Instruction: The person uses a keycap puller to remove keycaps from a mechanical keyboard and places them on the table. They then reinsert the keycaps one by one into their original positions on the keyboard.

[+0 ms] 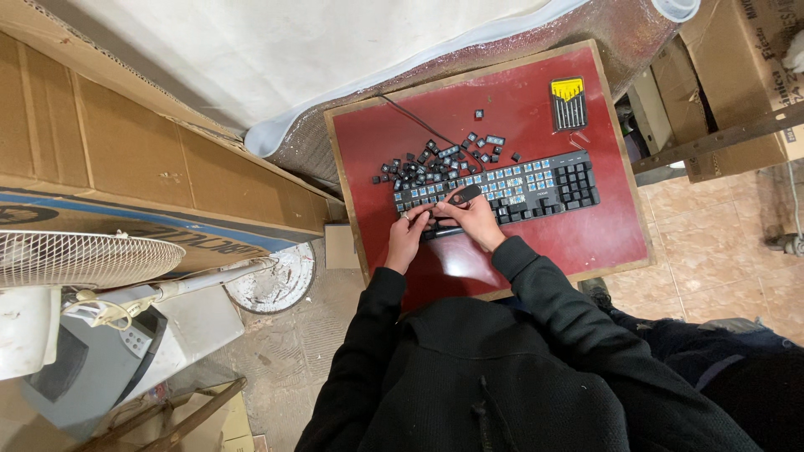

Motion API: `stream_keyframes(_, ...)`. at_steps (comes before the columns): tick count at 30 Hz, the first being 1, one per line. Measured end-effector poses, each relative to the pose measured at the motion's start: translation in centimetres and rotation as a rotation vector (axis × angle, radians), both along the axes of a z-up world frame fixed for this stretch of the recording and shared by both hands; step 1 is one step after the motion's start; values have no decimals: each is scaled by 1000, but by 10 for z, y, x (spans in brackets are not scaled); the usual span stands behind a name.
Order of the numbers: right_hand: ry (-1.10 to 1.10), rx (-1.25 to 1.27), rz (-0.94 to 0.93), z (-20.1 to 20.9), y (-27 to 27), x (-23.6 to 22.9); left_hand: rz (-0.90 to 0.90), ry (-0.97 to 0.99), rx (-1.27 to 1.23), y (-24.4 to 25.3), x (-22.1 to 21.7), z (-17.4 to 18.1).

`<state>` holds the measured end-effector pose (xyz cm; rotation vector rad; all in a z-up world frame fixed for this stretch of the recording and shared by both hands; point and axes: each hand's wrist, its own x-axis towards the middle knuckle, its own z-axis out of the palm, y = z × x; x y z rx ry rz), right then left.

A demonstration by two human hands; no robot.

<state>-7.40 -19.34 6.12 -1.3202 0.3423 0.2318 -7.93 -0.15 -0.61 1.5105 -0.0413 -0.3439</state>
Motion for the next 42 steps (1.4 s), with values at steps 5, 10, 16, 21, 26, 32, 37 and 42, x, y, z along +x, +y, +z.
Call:
stream_keyframes(5, 0, 38, -36, -9, -8, -10, 76, 56, -88, -6, -2, 0)
stream_keyframes(10, 2, 130, -93, 4, -10, -18, 91, 72, -120, -14, 6, -8)
stream_keyframes(16, -5, 272, -168, 35, -20, -22, 84, 107, -251, -33, 19, 5)
stream_keyframes(21, -80, 211, -192, 24, -43, -24, -141, 41, -130, -34, 37, 28)
stream_keyframes(26, -77, 227, -163, 37, -52, -24, -376, 106, 4, -36, 58, 17)
stream_keyframes(32, -47, 234, -134, 34, -69, -20, -472, 293, -177, -44, 45, 58)
stream_keyframes(37, 8, 192, -143, 27, -86, -12, -427, 352, -230, -43, 40, 64)
stream_keyframes(42, 3, 149, -169, 15, -100, -6, -247, 6, 332, -26, 87, -43)
